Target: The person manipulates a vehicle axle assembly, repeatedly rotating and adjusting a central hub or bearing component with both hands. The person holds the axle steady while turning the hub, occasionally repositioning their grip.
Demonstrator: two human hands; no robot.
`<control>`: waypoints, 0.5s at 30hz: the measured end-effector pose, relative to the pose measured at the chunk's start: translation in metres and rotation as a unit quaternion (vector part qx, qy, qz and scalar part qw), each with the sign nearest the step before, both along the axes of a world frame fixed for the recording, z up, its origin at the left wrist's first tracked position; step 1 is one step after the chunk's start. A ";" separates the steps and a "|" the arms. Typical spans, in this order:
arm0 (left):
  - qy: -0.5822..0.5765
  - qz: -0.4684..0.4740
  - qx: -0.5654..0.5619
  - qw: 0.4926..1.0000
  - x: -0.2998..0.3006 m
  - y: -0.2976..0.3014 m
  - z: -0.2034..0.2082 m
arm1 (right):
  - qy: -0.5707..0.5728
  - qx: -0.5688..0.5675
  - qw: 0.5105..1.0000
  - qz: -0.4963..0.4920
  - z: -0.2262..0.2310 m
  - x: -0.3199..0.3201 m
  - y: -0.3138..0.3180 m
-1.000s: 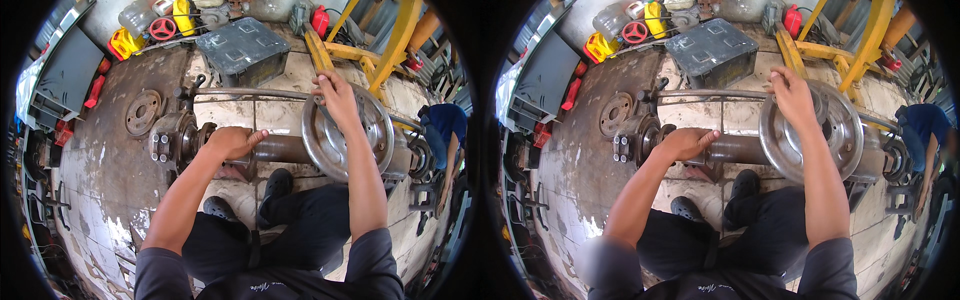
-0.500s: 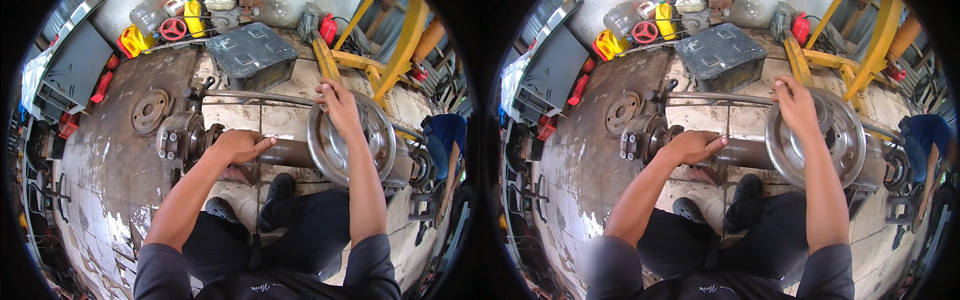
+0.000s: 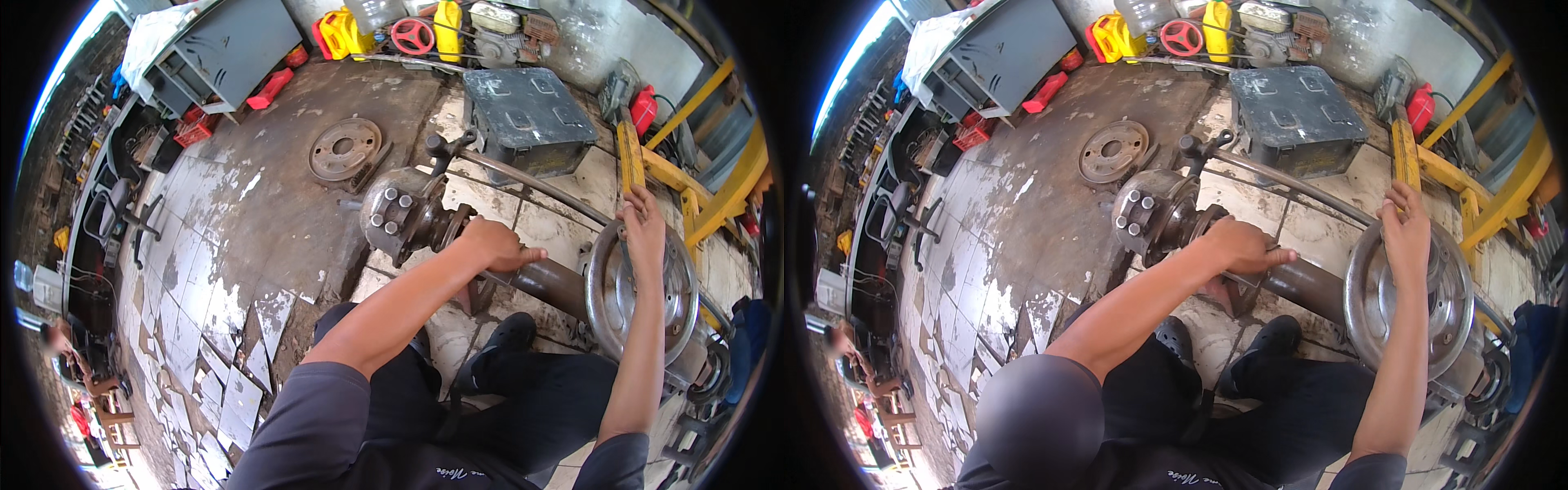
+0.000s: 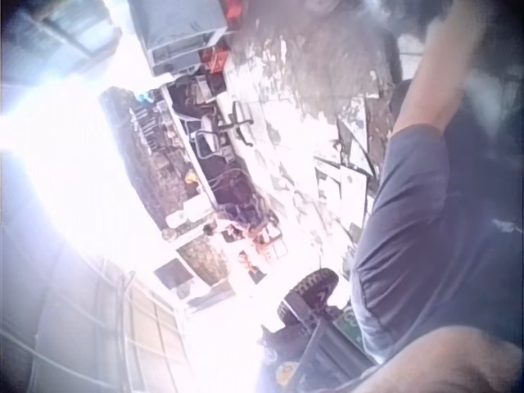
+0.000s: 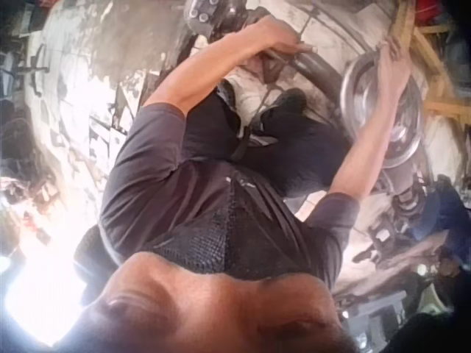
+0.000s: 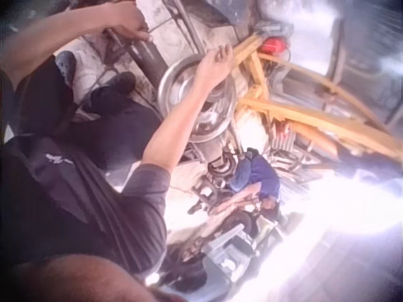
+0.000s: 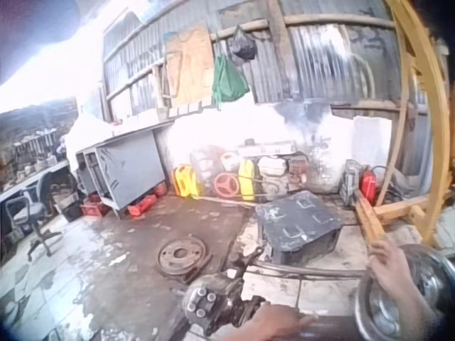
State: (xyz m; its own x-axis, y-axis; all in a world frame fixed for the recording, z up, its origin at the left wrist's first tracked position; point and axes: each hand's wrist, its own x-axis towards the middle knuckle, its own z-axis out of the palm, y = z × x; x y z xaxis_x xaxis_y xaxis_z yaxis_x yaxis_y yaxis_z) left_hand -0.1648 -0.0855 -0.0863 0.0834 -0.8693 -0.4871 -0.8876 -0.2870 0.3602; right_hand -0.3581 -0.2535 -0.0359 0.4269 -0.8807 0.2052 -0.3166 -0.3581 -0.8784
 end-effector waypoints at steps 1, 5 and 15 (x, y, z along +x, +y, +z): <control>-0.003 -0.017 -0.024 1.000 -0.007 0.004 0.001 | 0.006 0.009 1.000 0.005 0.001 -0.002 0.001; 0.014 -0.008 -0.025 1.000 -0.003 0.002 0.002 | 0.051 0.006 0.999 -0.012 0.007 -0.014 -0.015; -0.001 -0.012 -0.019 1.000 0.000 0.000 -0.006 | -0.126 -0.324 0.902 0.258 0.178 -0.039 0.065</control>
State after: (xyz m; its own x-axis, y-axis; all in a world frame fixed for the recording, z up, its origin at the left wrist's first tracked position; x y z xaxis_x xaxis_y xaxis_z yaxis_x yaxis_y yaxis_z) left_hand -0.1652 -0.0854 -0.0919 0.0631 -0.8886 -0.4544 -0.8945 -0.2523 0.3691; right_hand -0.3966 -0.1887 0.1419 0.6132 -0.2396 0.7527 0.2183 -0.8644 -0.4530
